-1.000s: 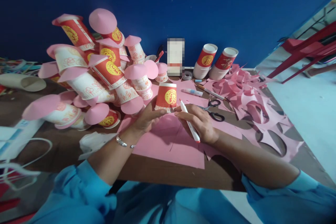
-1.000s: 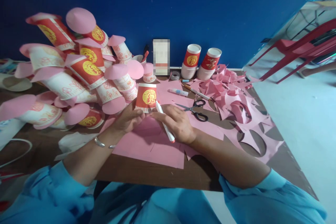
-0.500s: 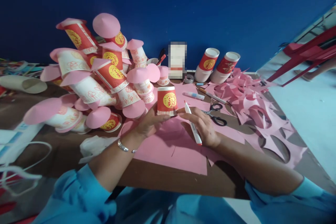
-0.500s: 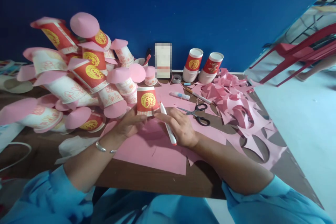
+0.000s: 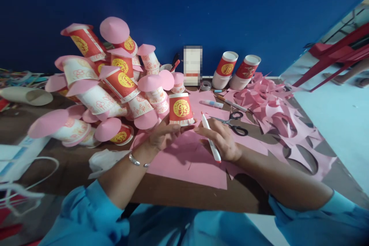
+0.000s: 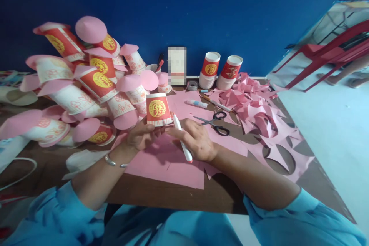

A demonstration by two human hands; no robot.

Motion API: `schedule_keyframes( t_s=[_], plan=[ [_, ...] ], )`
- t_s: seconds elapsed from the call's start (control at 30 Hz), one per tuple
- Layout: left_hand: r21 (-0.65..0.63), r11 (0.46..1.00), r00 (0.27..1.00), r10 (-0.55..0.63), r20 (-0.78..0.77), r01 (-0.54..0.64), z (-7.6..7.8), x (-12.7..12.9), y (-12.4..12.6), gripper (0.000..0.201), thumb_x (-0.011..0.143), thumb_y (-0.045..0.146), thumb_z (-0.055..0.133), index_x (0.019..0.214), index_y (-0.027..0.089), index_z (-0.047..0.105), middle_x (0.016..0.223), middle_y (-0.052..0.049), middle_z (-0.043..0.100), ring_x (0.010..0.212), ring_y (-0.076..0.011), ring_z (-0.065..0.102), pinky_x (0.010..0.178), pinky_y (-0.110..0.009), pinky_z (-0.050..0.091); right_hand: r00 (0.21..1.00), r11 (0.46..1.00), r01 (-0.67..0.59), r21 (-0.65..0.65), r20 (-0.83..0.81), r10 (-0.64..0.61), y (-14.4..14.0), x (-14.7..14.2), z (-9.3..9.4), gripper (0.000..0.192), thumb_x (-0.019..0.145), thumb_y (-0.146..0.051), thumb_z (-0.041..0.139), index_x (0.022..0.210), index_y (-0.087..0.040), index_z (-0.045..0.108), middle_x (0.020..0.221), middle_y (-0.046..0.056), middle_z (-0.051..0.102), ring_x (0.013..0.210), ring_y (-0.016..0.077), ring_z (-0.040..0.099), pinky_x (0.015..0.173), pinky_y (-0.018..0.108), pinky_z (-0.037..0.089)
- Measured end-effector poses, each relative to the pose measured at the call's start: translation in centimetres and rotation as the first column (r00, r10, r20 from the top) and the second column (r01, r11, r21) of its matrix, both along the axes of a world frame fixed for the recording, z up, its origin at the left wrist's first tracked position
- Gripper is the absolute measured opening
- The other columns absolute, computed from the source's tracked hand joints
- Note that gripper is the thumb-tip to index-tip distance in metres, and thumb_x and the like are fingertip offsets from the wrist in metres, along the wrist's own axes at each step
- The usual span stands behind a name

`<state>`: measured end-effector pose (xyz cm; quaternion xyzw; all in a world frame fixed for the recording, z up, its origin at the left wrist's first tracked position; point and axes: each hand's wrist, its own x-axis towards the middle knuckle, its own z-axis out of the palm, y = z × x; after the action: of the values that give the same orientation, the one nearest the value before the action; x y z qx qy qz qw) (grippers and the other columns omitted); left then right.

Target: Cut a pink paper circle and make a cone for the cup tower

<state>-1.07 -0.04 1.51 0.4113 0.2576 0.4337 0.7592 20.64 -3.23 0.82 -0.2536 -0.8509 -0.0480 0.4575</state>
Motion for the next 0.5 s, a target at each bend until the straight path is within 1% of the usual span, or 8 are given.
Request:
schedule_keyframes(
  t_s=[0.1, 0.17, 0.23, 0.3, 0.33, 0.4, 0.47, 0.5],
  plan=[
    [-0.007, 1.0, 1.0, 0.014, -0.028, -0.014, -0.02, -0.13, -0.05, 0.032, 0.069, 0.033, 0.088, 0.096, 0.023, 0.074, 0.089, -0.003, 0.079, 0.087, -0.0252, 0.073, 0.085, -0.043, 0.06, 0.999, 0.999, -0.01, 0.053, 0.035, 0.008, -0.14, -0.05, 0.29, 0.032, 0.107, -0.033, 0.05, 0.134, -0.018, 0.056, 0.099, 0.009, 0.064, 0.088, 0.0219, 0.066, 0.071, 0.033, 0.058],
    [-0.003, 1.0, 0.999, 0.014, -0.05, -0.014, 0.07, -0.18, -0.08, 0.03, 0.07, 0.034, 0.088, 0.095, 0.023, 0.074, 0.088, -0.003, 0.078, 0.084, -0.0244, 0.072, 0.084, -0.042, 0.06, 0.998, 0.997, -0.018, 0.069, 0.059, 0.014, -0.1, -0.06, 0.35, 0.031, 0.108, -0.035, 0.05, 0.132, -0.018, 0.057, 0.1, 0.01, 0.064, 0.092, 0.0214, 0.067, 0.073, 0.032, 0.058],
    [0.011, 1.0, 0.997, 0.006, -0.079, -0.005, 0.3, -0.14, -0.11, 0.028, 0.069, 0.035, 0.089, 0.088, 0.022, 0.073, 0.087, -0.004, 0.078, 0.085, -0.0254, 0.072, 0.084, -0.042, 0.059, 0.998, 0.997, -0.011, 0.074, 0.06, 0.007, -0.01, -0.04, 0.3, 0.032, 0.108, -0.036, 0.048, 0.133, -0.018, 0.058, 0.099, 0.009, 0.064, 0.091, 0.0209, 0.067, 0.073, 0.032, 0.058],
    [0.034, 0.999, 0.994, 0.014, -0.106, -0.011, 0.55, -0.03, -0.13, 0.03, 0.068, 0.034, 0.09, 0.088, 0.022, 0.071, 0.088, -0.004, 0.077, 0.091, -0.0271, 0.072, 0.088, -0.044, 0.058, 0.999, 0.998, -0.008, 0.063, 0.044, 0.005, 0.02, -0.02, 0.29, 0.036, 0.108, -0.038, 0.048, 0.136, -0.018, 0.058, 0.098, 0.009, 0.064, 0.088, 0.0208, 0.066, 0.072, 0.032, 0.058],
    [0.046, 0.999, 0.993, 0.017, -0.117, -0.011, 0.62, 0.04, -0.13, 0.032, 0.069, 0.033, 0.09, 0.092, 0.023, 0.071, 0.09, -0.003, 0.077, 0.094, -0.0278, 0.072, 0.091, -0.045, 0.057, 0.999, 0.999, -0.011, 0.053, 0.035, 0.01, -0.02, -0.01, 0.33, 0.038, 0.108, -0.038, 0.048, 0.138, -0.017, 0.058, 0.097, 0.009, 0.064, 0.087, 0.0207, 0.066, 0.071, 0.032, 0.058],
    [0.07, 0.998, 0.993, 0.008, -0.122, 0.0, 0.59, 0.16, -0.12, 0.042, 0.072, 0.03, 0.089, 0.109, 0.025, 0.069, 0.099, -0.003, 0.076, 0.102, -0.0283, 0.071, 0.097, -0.047, 0.055, 0.999, 0.999, -0.027, 0.031, 0.027, 0.026, -0.2, -0.01, 0.54, 0.04, 0.107, -0.04, 0.05, 0.138, -0.017, 0.06, 0.093, 0.008, 0.062, 0.083, 0.0202, 0.065, 0.068, 0.031, 0.056],
    [0.096, 0.995, 0.994, -0.016, -0.112, 0.026, 0.29, 0.24, -0.06, 0.055, 0.075, 0.028, 0.087, 0.124, 0.025, 0.063, 0.113, -0.006, 0.074, 0.112, -0.029, 0.069, 0.102, -0.047, 0.052, 0.999, 0.999, -0.042, 0.018, 0.019, 0.042, -0.49, -0.05, 0.87, 0.04, 0.107, -0.042, 0.05, 0.133, -0.016, 0.064, 0.087, 0.006, 0.06, 0.078, 0.019, 0.064, 0.065, 0.03, 0.055],
    [0.108, 0.994, 0.994, -0.018, -0.108, 0.03, 0.08, 0.27, -0.01, 0.061, 0.075, 0.027, 0.088, 0.129, 0.024, 0.06, 0.119, -0.008, 0.073, 0.116, -0.0293, 0.067, 0.104, -0.046, 0.05, 0.999, 0.999, -0.05, 0.013, 0.014, 0.05, -0.64, -0.08, 1.04, 0.039, 0.108, -0.043, 0.049, 0.129, -0.015, 0.066, 0.085, 0.006, 0.059, 0.075, 0.0183, 0.063, 0.063, 0.029, 0.054]
  ],
)
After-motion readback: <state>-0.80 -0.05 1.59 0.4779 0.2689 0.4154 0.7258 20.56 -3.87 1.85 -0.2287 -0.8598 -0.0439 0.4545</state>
